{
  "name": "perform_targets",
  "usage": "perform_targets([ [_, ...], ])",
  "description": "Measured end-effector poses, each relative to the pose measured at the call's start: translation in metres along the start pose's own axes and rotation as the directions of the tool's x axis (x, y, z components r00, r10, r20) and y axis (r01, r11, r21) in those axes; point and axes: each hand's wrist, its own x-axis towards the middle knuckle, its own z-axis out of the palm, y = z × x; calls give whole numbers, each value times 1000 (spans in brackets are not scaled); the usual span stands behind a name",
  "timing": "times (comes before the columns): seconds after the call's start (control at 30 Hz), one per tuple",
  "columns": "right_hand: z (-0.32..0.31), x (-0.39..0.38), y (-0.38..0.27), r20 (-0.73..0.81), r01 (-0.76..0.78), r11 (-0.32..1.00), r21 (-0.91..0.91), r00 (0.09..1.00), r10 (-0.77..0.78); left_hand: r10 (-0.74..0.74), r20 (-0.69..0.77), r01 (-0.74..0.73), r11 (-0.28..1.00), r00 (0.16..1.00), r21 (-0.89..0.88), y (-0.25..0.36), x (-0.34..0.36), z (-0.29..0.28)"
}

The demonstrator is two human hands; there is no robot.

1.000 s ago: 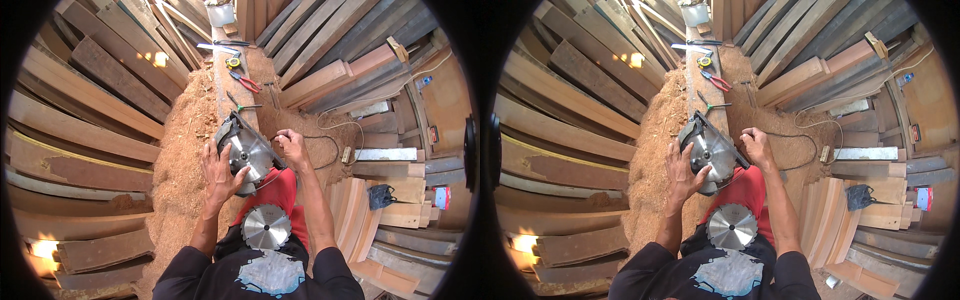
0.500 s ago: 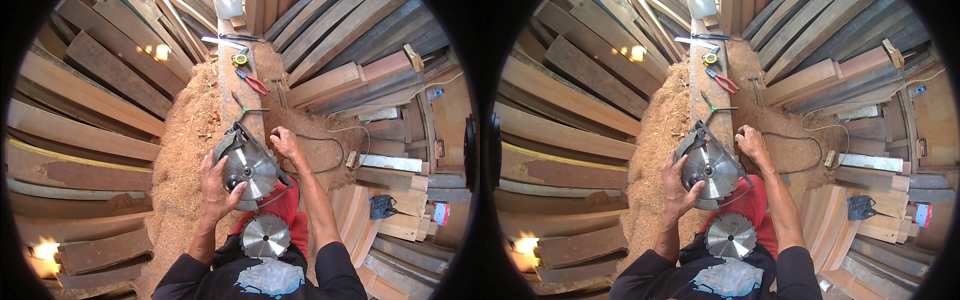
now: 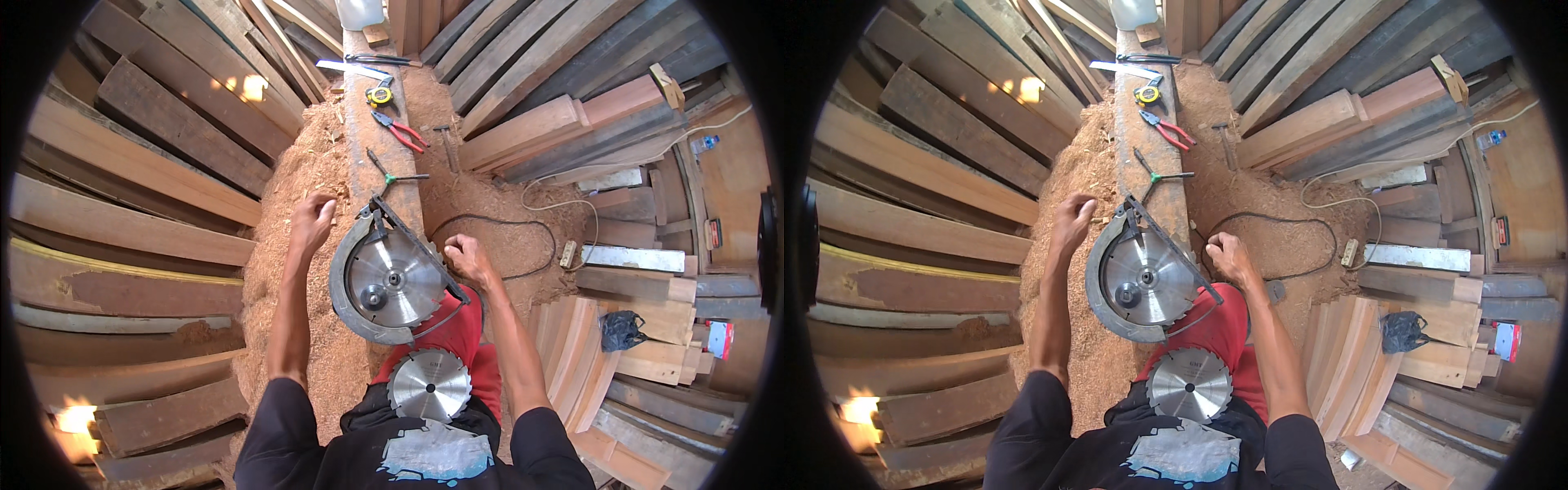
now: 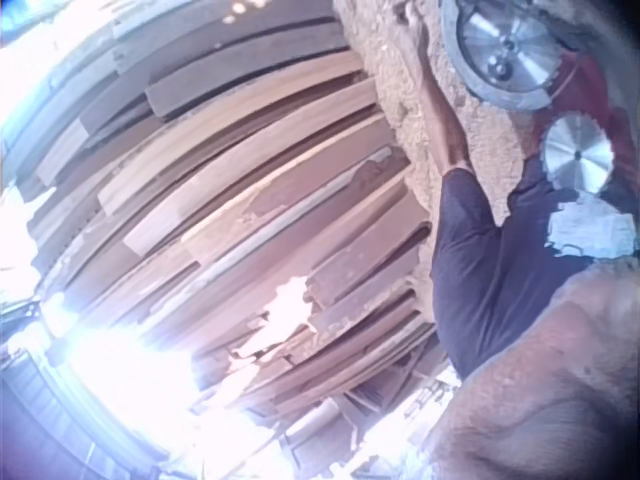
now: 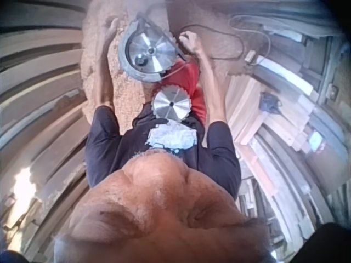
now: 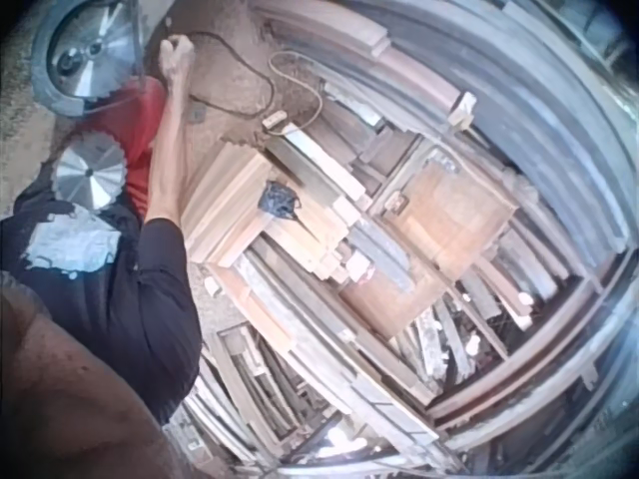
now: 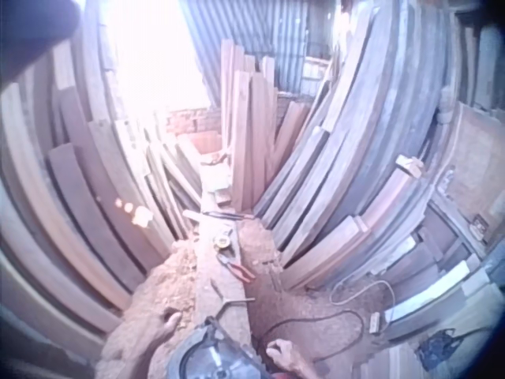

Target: The person removes a circular saw blade from its packaging and prepares to install it on a circular saw. They use a wrench to loosen the arbor nut and pliers to remove the old blade, then place the new blade onto the saw arbor.

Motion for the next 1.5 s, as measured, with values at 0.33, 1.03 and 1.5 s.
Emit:
perform_targets([
  [0.33, -47, -121, 31, -137, -266, 927, 264, 941, 309, 100, 472, -291, 890, 876, 352, -51, 108, 91],
  [1.03, -19, -150, 58, -68, -369, 851, 374, 904, 421, 472, 387, -610, 583, 792, 537, -68, 102, 129],
  [1.5, -26, -140, 47, -116, -356, 876, 325, 905, 410, 443, 322, -546, 626, 837, 557, -78, 102, 115],
])
